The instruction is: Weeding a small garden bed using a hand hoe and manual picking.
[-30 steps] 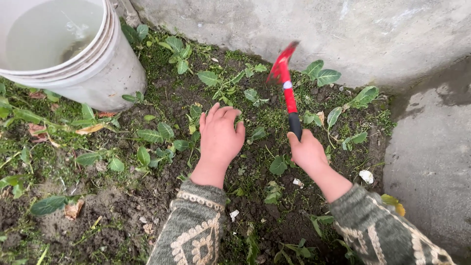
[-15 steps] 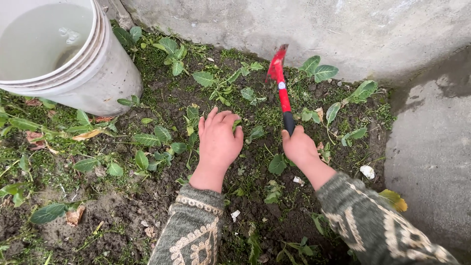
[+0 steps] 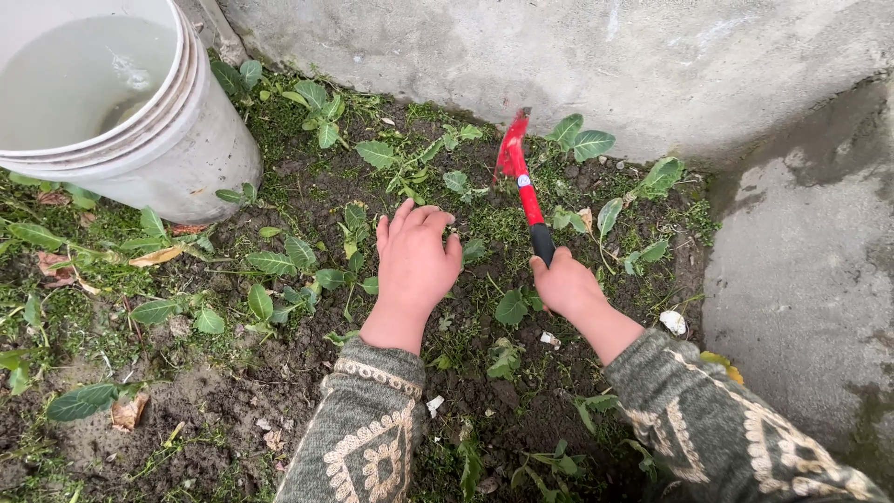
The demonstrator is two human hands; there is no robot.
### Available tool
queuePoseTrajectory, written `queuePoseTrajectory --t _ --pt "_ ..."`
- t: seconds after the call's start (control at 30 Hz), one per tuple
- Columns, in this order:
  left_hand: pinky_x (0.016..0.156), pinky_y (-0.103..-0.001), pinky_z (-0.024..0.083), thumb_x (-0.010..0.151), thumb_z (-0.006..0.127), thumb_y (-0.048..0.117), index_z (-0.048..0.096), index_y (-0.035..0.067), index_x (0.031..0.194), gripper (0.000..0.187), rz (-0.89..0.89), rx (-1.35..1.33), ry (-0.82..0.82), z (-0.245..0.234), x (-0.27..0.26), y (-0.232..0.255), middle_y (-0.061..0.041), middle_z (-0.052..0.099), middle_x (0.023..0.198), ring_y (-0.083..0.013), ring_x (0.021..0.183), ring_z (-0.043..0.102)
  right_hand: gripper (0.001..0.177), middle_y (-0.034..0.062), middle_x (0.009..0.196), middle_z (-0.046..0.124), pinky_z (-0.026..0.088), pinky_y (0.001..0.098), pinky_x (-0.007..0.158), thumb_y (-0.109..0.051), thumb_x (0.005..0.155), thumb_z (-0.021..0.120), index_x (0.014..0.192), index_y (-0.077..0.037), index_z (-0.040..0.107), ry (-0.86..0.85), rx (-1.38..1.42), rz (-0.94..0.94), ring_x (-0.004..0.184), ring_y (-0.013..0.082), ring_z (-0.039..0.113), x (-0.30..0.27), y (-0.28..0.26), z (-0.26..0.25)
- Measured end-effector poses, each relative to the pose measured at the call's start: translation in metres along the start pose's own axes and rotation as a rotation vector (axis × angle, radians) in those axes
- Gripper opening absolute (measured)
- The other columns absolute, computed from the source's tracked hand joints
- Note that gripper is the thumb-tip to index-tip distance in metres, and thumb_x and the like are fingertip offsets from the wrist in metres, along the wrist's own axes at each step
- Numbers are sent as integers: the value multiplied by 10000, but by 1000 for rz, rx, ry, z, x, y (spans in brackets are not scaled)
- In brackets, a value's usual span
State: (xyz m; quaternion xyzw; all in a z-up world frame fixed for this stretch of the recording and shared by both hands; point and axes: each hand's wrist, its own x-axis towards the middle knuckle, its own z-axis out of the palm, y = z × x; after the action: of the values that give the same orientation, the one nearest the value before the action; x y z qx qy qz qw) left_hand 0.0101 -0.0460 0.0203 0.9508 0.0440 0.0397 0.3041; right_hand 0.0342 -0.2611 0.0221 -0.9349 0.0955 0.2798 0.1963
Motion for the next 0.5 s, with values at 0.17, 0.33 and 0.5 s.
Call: queuePoseTrajectory --t 0.17,0.33,0.5 --pt "1182 -627 215 917 630 269 714 174 1177 289 -7 7 6 2 2 -7 -103 645 1291 -339 1424 429 507 62 605 689 564 378 649 -439 1009 429 1175 10 596 -83 -20 36 551 224 730 -7 9 -9" --pt "1189 -622 203 916 624 273 710 184 1189 301 -28 -7 1 -6 3 1 -94 641 1300 -326 1432 419 507 168 693 633 576 342 472 -329 1008 508 1241 117 570 -50 366 75 505 219 659 -16 10 -11" --pt "1193 -624 189 927 609 259 706 174 1200 302 -33 -24 -31 -12 -2 4 -98 632 1316 -329 1442 405 489 154 816 609 547 289 504 -339 1054 438 1250 105 496 -92 791 63 560 171 586 -49 -16 -13"
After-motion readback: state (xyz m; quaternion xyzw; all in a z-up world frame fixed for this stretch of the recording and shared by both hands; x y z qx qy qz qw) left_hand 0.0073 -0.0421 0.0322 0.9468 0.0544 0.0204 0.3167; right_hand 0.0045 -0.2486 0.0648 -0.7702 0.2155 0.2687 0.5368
